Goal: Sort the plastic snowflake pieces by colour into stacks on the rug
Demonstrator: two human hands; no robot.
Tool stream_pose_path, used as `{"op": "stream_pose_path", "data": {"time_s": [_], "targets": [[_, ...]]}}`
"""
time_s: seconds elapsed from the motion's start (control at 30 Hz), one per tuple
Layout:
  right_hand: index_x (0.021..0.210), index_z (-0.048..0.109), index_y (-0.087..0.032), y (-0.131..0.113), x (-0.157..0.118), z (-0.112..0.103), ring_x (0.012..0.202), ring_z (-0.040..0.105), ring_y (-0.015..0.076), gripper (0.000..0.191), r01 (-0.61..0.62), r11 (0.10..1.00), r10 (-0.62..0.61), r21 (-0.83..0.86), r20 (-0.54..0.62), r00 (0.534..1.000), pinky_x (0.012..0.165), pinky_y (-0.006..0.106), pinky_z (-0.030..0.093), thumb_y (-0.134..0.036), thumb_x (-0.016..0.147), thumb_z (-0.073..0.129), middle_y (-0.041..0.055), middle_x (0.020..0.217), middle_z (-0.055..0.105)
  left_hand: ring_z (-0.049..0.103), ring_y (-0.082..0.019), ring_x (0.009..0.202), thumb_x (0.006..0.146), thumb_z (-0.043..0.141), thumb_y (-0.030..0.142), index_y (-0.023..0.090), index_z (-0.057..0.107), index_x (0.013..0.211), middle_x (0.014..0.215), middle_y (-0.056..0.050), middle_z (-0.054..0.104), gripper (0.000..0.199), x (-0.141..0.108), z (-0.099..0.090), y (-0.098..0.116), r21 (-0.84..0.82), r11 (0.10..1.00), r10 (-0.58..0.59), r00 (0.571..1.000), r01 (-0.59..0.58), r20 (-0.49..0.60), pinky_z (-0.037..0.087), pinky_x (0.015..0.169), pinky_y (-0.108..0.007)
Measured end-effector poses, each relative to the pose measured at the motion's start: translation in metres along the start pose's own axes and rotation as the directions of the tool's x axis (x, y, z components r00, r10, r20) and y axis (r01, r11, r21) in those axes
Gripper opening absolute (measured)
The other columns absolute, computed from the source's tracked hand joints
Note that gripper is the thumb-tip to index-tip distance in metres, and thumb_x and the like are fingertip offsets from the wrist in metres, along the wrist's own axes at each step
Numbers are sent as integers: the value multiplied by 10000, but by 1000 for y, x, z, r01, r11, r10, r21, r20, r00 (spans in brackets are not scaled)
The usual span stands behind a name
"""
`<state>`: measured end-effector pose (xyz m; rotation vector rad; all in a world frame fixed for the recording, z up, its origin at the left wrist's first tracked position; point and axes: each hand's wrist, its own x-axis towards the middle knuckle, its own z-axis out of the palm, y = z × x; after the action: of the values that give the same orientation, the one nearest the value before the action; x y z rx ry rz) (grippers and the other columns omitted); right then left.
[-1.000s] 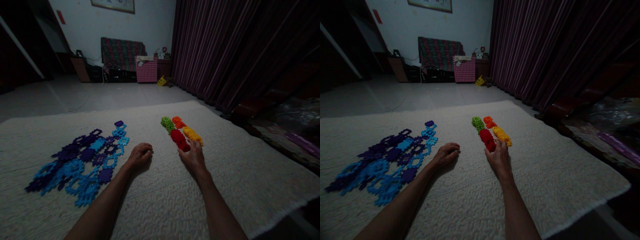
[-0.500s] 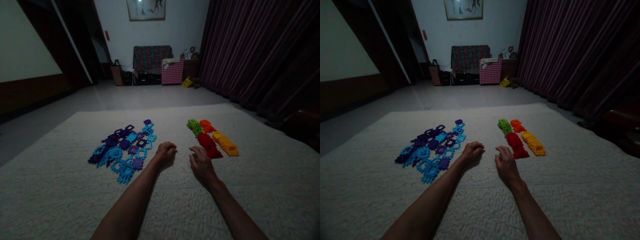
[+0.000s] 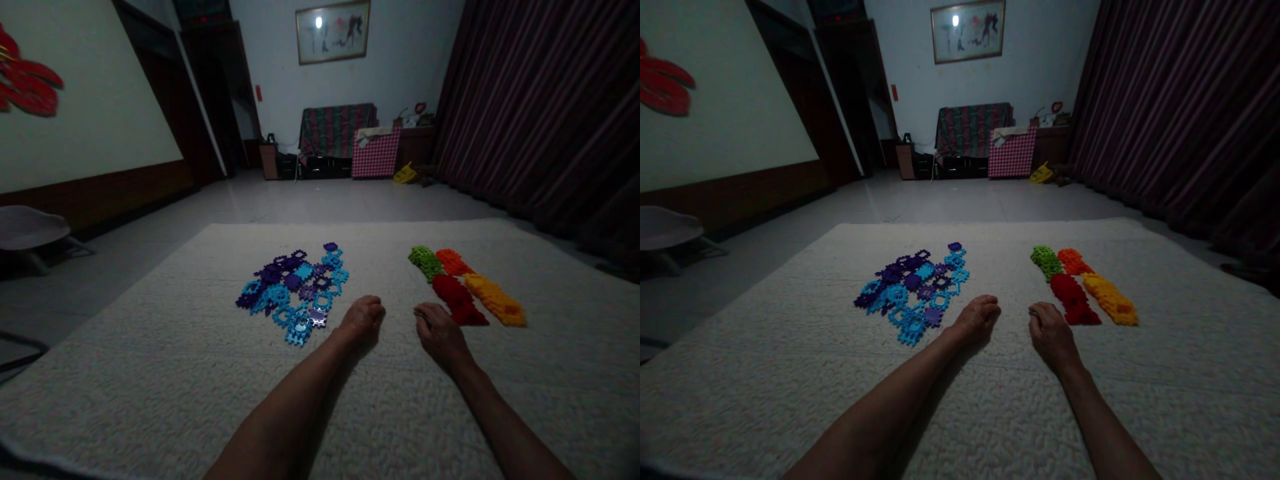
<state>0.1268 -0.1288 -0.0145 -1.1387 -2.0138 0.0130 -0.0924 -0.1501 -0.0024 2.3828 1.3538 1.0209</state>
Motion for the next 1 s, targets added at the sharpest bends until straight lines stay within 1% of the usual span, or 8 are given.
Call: {"op": "stream_pose_path", "data": {"time_s": [0.2, 0.37, 0.43, 0.53, 0.63, 0.8, 0.9, 1.0], "targets": [[872, 610, -209, 0, 2, 0, 897, 631, 257, 159, 1, 1000, -2, -21, -9, 1000, 858, 423, 521, -224, 813, 464, 116, 932, 665, 567, -172, 768, 894, 465, 170, 185, 624, 672, 770, -62, 612, 274, -25, -24, -2, 59, 996, -68, 997, 66, 39, 454, 747, -294], [855, 612, -208, 2, 2, 2, 884, 636, 256, 163, 1, 999, -2, -42, -25, 1000, 839, 416, 527, -228, 801, 460, 117, 915, 670, 616, -241, 937, 765, 594, 129, 182, 710, 872, 967, -106, 682, 167, -28, -68, -31, 139, 956, -256, 966, 260, -44, 485, 874, -358], [862, 612, -205, 2, 2, 2, 891, 638, 253, 164, 0, 999, -1, -49, -23, 1000, 846, 412, 528, -233, 804, 461, 118, 928, 670, 604, -262, 1050, 769, 553, 88, 186, 707, 979, 1095, -117, 675, 279, -28, -88, -48, 177, 921, -320, 934, 346, -159, 458, 967, -403], [870, 614, -206, 3, 1, 1, 895, 644, 250, 165, -6, 999, 5, -44, -24, 1000, 852, 410, 529, -238, 806, 466, 116, 944, 673, 566, -293, 1162, 803, 553, 132, 172, 674, 1088, 1206, -142, 636, 312, -34, -115, -73, 245, 834, -396, 846, 494, -358, 410, 1039, -452], [876, 616, -206, 5, 1, 1, 889, 652, 251, 170, 6, 999, -7, -44, -36, 999, 843, 410, 533, -246, 811, 463, 117, 936, 678, 533, -316, 1207, 827, 570, 197, 170, 635, 1146, 1214, -156, 627, 327, -44, -131, -95, 280, 762, -420, 775, 584, -472, 402, 1037, -484], [877, 627, -211, 9, 1, 3, 885, 656, 257, 178, -9, 999, 8, -40, -27, 1000, 840, 414, 529, -268, 810, 472, 111, 928, 687, 555, -304, 1144, 850, 573, 276, 190, 617, 1122, 1141, -140, 646, 289, -55, -130, -110, 321, 686, -499, 743, 653, -446, 410, 996, -471], [870, 632, -208, 10, 1, 4, 880, 654, 254, 175, -16, 1000, 15, -26, -31, 999, 843, 408, 527, -263, 803, 480, 110, 921, 688, 562, -303, 1144, 871, 552, 306, 186, 590, 1193, 1195, -152, 622, 346, -51, -120, -104, 366, 667, -520, 758, 649, -394, 403, 992, -458], [874, 633, -201, 11, 1, 4, 869, 655, 244, 177, -15, 1000, 14, -17, -25, 1000, 833, 395, 529, -257, 809, 479, 105, 916, 687, 568, -300, 1135, 888, 529, 308, 181, 584, 1225, 1189, -146, 633, 364, -42, -116, -96, 429, 610, -565, 745, 666, -354, 401, 986, -435]]}}
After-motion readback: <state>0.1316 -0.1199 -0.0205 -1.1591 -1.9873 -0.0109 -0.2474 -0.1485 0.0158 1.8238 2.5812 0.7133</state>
